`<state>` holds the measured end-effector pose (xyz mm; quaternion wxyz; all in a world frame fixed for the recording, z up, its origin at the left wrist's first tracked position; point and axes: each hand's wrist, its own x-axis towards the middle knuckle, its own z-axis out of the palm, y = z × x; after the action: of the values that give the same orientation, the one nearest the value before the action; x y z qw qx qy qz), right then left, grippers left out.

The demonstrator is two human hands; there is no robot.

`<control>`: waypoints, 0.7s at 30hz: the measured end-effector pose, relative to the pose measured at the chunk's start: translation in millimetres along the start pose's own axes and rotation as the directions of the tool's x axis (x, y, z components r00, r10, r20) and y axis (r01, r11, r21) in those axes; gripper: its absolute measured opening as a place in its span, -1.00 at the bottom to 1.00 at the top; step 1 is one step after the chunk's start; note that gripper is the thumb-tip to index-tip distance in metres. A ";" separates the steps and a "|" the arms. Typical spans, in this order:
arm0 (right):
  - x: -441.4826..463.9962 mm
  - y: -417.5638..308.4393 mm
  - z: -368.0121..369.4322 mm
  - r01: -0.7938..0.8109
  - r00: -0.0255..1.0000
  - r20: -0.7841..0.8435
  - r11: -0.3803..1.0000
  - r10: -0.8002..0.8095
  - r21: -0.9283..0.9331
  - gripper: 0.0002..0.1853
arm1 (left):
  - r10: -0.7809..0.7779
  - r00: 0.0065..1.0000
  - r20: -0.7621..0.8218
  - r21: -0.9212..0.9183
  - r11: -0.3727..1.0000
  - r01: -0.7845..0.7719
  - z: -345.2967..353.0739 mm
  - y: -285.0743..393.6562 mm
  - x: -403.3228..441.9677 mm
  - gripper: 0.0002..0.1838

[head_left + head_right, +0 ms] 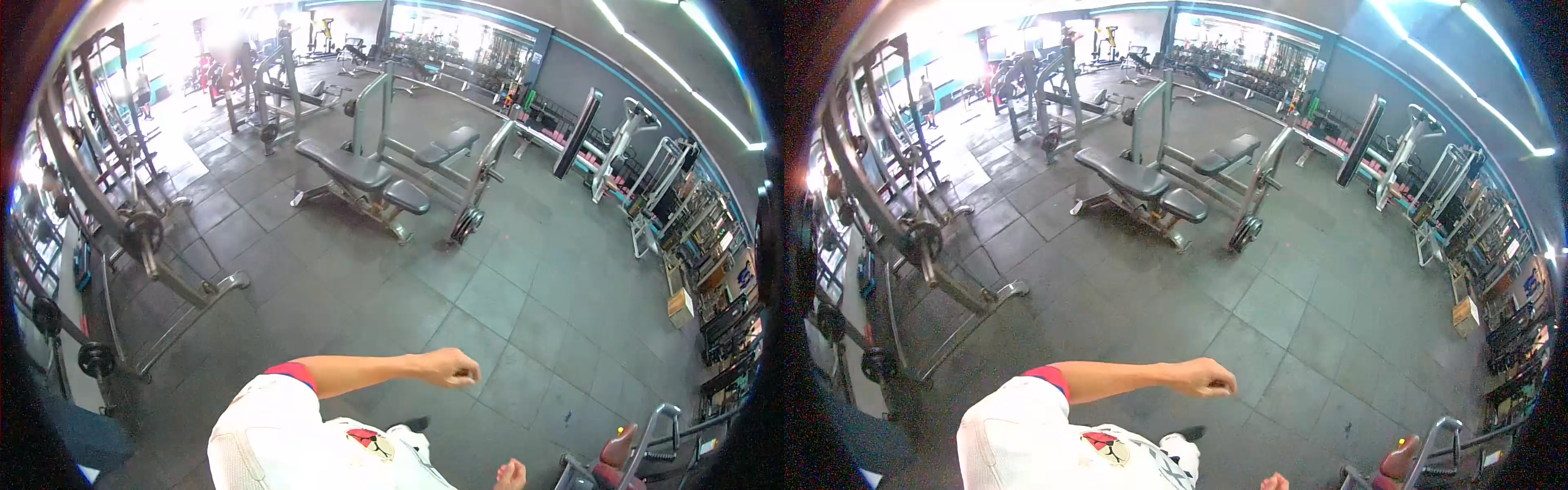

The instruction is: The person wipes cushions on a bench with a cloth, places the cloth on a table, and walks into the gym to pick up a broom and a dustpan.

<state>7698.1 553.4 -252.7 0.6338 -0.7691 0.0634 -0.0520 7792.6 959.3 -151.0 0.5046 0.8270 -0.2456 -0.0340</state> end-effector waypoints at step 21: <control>873.7 -92.7 36.3 0.294 0.935 0.261 0.935 -0.238 -0.200 -0.81 | -0.610 0.684 -0.400 -0.185 0.785 0.592 -67.4 -294.8 617.7 -0.74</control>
<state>8568.8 463.2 -168.9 0.5279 -0.8411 -0.1109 -0.0397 8464.5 851.5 -250.6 0.5238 0.8366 0.1597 -0.0151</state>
